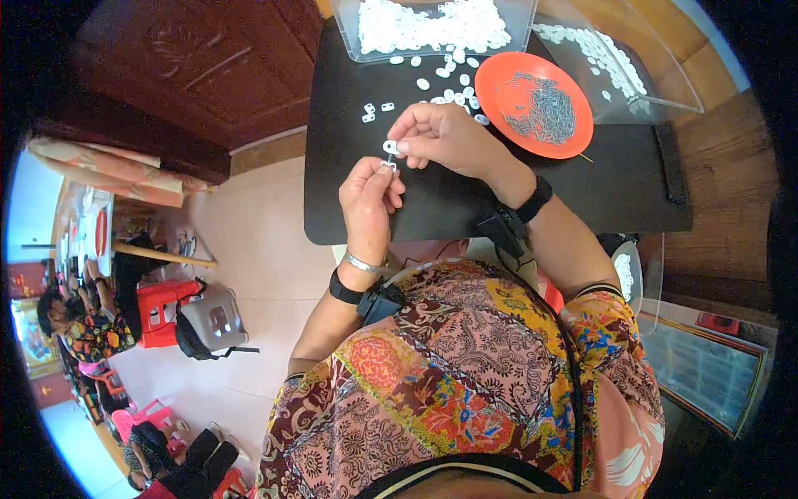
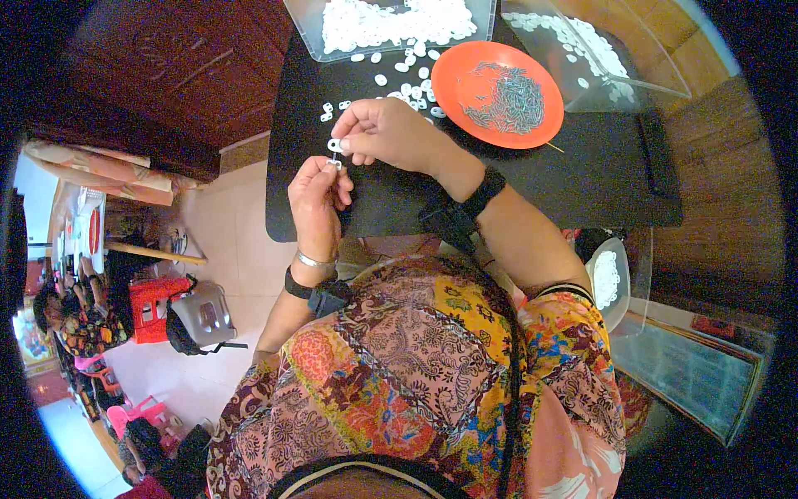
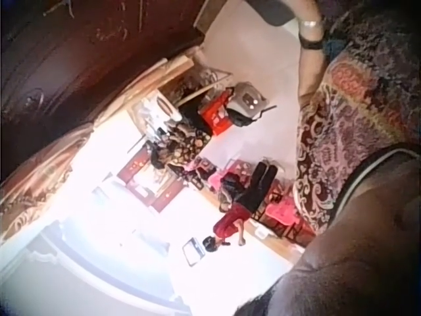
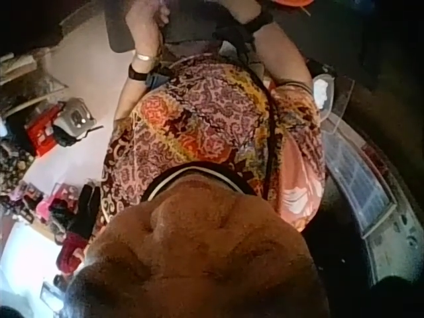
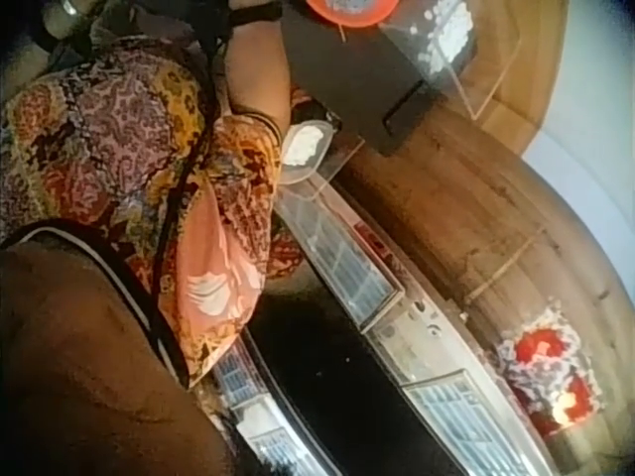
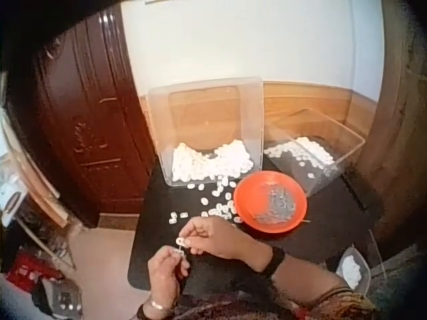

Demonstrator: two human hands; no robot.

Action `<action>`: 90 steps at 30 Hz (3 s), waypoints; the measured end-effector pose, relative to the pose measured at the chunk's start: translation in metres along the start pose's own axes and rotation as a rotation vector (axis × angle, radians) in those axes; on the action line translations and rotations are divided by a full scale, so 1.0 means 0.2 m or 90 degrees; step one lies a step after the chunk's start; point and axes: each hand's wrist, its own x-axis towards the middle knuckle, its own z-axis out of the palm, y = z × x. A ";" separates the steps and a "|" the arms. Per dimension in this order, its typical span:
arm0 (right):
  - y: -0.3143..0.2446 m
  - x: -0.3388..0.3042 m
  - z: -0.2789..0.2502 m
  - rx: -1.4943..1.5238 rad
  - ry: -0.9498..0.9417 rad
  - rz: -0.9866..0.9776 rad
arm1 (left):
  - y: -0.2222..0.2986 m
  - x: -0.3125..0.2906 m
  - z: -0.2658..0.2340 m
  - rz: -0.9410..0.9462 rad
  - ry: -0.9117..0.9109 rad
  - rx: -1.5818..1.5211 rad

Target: Assembling small white plastic components by manually inserting metal pins into them.

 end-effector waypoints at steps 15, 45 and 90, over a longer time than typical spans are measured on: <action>0.00 -0.01 0.02 -0.052 0.015 -0.038 | 0.00 0.00 0.01 -0.008 0.013 0.013; 0.04 -0.01 0.04 -0.091 -0.042 -0.052 | -0.02 0.00 0.00 -0.006 0.006 0.017; -0.04 -0.04 0.14 -0.487 0.047 -0.376 | -0.02 0.02 -0.01 0.037 -0.016 -0.117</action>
